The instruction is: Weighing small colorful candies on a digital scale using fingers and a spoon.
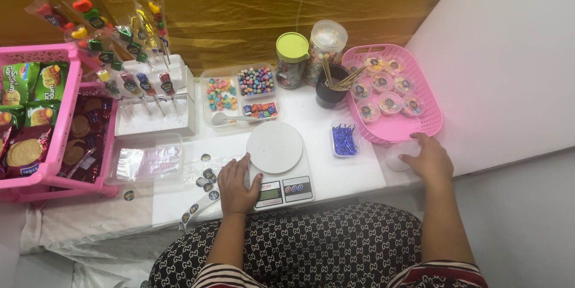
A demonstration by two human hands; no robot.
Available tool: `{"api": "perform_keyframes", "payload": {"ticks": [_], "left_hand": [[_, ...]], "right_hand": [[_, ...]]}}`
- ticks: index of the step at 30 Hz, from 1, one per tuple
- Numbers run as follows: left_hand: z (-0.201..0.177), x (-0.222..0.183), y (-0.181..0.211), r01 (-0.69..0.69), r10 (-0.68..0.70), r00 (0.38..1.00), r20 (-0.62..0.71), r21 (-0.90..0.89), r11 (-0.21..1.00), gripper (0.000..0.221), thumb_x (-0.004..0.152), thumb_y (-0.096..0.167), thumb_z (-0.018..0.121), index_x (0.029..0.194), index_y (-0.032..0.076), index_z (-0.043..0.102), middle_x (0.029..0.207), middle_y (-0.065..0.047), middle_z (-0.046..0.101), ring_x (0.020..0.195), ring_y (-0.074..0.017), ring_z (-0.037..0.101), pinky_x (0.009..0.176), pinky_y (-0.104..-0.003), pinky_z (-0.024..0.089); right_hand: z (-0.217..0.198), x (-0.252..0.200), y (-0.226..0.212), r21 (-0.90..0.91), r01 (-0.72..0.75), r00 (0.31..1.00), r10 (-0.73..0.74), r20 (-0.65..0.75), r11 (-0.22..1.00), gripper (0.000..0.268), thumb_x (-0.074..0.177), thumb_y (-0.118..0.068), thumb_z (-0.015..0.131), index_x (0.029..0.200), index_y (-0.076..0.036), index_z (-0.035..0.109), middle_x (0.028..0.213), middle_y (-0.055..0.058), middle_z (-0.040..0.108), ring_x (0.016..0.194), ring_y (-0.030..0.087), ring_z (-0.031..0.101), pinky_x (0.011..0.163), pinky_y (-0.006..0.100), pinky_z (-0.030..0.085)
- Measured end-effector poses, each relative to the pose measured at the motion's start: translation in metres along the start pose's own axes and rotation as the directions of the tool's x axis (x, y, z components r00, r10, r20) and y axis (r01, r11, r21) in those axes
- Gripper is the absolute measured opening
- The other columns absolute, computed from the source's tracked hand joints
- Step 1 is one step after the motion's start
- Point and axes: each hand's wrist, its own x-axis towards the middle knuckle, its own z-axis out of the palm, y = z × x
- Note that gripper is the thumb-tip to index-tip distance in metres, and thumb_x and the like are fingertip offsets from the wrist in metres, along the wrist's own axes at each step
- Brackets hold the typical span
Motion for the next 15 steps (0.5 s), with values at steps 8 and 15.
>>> {"api": "perform_keyframes", "payload": {"ticks": [8,15], "left_hand": [[-0.002,0.000,0.001,0.020,-0.020,0.999,0.030,-0.014,1.000,0.063,0.091,0.058,0.058,0.148,0.032,0.052,0.125,0.001,0.063,0.136,-0.0212,0.048,0.122,-0.047,0.029],[-0.026,0.003,0.019,-0.057,0.057,0.998,-0.011,-0.065,0.996,0.060,0.088,0.037,0.063,0.143,0.013,0.054,0.129,-0.010,0.065,0.133,-0.0315,0.049,0.115,-0.049,0.031]], "right_hand": [[-0.027,-0.018,-0.011,0.020,0.004,1.000,-0.004,0.002,1.000,0.056,0.082,-0.029,0.082,0.136,-0.018,0.071,0.133,0.025,0.066,0.121,0.046,0.065,0.092,0.057,0.055],[-0.061,-0.038,-0.037,0.199,-0.001,0.996,0.019,-0.087,0.980,0.059,0.082,-0.038,0.078,0.134,-0.013,0.069,0.121,0.018,0.063,0.094,0.032,0.064,0.081,0.045,0.053]]}}
